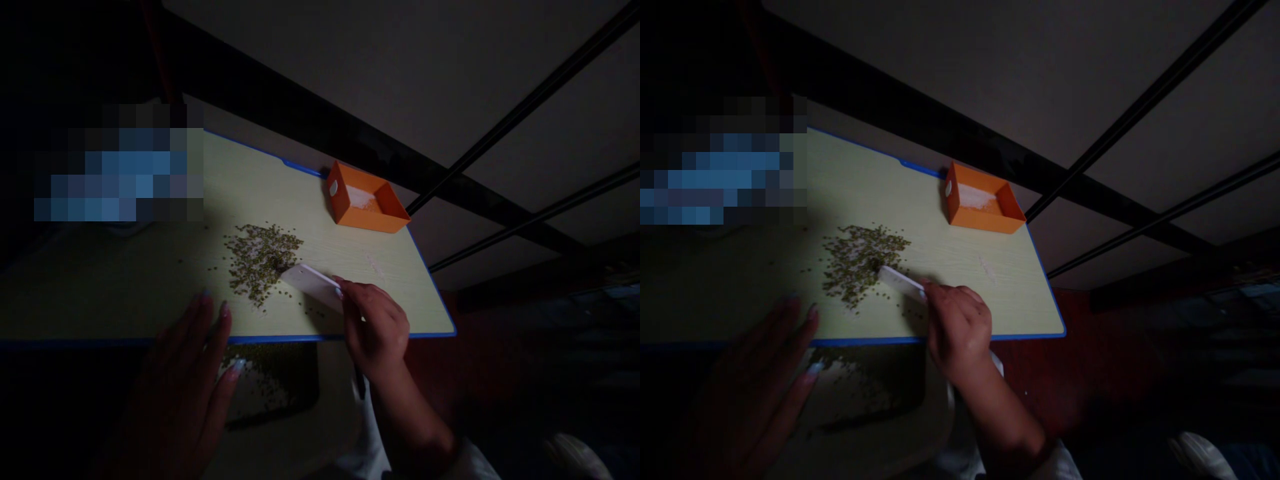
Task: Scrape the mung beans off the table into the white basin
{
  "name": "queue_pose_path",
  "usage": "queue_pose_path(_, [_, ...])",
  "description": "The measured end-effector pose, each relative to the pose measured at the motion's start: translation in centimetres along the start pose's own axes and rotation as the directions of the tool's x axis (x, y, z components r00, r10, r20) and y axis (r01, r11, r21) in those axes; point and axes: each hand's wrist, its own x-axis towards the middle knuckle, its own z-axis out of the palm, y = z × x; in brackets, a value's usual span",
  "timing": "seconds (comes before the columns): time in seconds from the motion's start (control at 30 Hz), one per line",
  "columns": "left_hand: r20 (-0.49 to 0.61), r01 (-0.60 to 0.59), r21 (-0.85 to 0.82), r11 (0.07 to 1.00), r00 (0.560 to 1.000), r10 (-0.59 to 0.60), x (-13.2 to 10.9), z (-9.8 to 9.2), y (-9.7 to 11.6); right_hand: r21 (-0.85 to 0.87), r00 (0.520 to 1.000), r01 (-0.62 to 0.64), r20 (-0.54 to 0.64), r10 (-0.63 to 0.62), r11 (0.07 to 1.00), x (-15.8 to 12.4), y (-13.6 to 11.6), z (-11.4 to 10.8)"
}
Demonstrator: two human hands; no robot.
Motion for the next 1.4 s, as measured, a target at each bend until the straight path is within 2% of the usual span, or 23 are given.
queue_pose_path(0.3, [0.008, -0.005, -0.012, 1.000, 1.000, 0.005, 0.2, -0.1, 0.0, 0.127, 0.996, -0.006, 0.084, -0.005, 0.992, 0.4, -0.5, -1.0])
queue_pose_path(0.53, [0.007, -0.007, -0.003, 1.000, 1.000, 0.007, 0.2, -0.1, 0.0, 0.169, 0.996, -0.043, 0.087, 0.029, 0.985, -0.2, -0.5, -1.8])
queue_pose_path(0.67, [0.011, -0.012, 0.009, 1.000, 1.000, 0.012, 0.3, -0.2, 0.0, 0.100, 0.988, -0.151, 0.040, 0.147, 0.984, -1.1, -0.4, -2.9])
queue_pose_path(0.77, [0.016, -0.010, 0.019, 1.000, 1.000, 0.009, 0.1, -0.2, -0.1, 0.048, 0.947, -0.318, -0.020, 0.320, 0.947, -1.9, 0.4, -4.0])
queue_pose_path(0.9, [0.022, -0.011, 0.016, 1.000, 1.000, 0.011, -0.2, -0.1, -0.4, 0.074, 0.821, -0.567, -0.027, 0.570, 0.820, -2.3, 2.3, -4.7])
queue_pose_path(0.97, [0.024, -0.009, 0.011, 1.000, 1.000, 0.009, -0.3, 0.0, -0.4, 0.112, 0.758, -0.648, 0.001, 0.652, 0.753, -2.1, 3.0, -4.6])
queue_pose_path(1.07, [0.010, -0.002, 0.004, 1.000, 1.000, 0.002, -0.2, 0.0, -0.2, 0.184, 0.702, -0.706, 0.057, 0.710, 0.684, -1.5, 3.5, -4.0])
queue_pose_path(1.23, [0.006, 0.010, -0.012, 1.000, 1.000, -0.010, -0.2, -0.1, -0.1, 0.282, 0.666, -0.736, 0.144, 0.732, 0.615, -0.3, 3.6, -2.1])
queue_pose_path(1.4, [0.031, 0.030, -0.016, 0.999, 0.999, -0.029, -0.2, 0.1, -0.2, 0.328, 0.703, -0.706, 0.220, 0.676, 0.628, 0.7, 4.1, -0.4])
